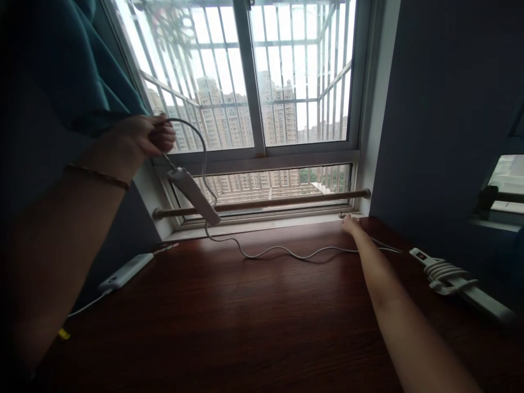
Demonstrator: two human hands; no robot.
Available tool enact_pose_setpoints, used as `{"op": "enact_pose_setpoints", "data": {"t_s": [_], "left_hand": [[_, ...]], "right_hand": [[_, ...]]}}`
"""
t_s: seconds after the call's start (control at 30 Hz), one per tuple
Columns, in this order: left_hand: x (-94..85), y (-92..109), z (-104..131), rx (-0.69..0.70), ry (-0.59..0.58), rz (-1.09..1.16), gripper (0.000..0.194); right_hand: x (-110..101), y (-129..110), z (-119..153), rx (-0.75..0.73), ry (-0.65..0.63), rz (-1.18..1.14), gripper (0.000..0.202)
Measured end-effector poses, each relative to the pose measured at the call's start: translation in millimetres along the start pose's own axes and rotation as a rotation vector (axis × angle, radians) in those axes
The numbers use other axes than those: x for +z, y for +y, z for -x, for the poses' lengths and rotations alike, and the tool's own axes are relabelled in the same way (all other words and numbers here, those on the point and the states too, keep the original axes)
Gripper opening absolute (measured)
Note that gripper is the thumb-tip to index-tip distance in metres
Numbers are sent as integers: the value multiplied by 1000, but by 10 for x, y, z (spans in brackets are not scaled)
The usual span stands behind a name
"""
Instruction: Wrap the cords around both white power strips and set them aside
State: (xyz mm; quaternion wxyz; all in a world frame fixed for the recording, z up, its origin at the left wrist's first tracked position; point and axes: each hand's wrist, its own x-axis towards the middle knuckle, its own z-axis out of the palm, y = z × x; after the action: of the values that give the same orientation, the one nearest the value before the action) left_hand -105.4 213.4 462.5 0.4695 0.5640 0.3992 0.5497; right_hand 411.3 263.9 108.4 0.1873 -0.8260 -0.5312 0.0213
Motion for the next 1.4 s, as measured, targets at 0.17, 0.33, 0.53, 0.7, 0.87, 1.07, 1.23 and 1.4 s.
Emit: {"op": "enact_pose_setpoints", "data": {"t_s": [0.17, 0.33, 0.53, 0.7, 0.87, 1.07, 1.23, 1.4], "left_hand": [[143, 0, 160, -51, -157, 11, 40], [177, -40, 290, -67, -325, 75, 40], [364, -166, 388, -108, -435, 364, 38], [848, -394, 461, -44, -411, 516, 42], [1241, -649, 355, -8, -286, 797, 46], [997, -1298, 314, 186, -94, 325, 36], [821, -1868, 873, 189, -380, -385, 78], [789, -2063, 1162, 351, -186, -908, 53]], "right_hand": [[388, 42, 226, 106, -119, -55, 29], [285, -132, 419, 152, -92, -302, 31], [-413, -969, 910, -161, 146, -822, 40], [-714, -1855, 1838, -946, -159, -1221, 49], [-437, -2376, 2114, -867, -19, -1210, 56], [-293, -2376, 1943, -637, -147, -1490, 34], [-288, -2404, 1958, -540, -304, -1773, 47], [-254, -2501, 2036, -587, -354, -1861, 46]]}}
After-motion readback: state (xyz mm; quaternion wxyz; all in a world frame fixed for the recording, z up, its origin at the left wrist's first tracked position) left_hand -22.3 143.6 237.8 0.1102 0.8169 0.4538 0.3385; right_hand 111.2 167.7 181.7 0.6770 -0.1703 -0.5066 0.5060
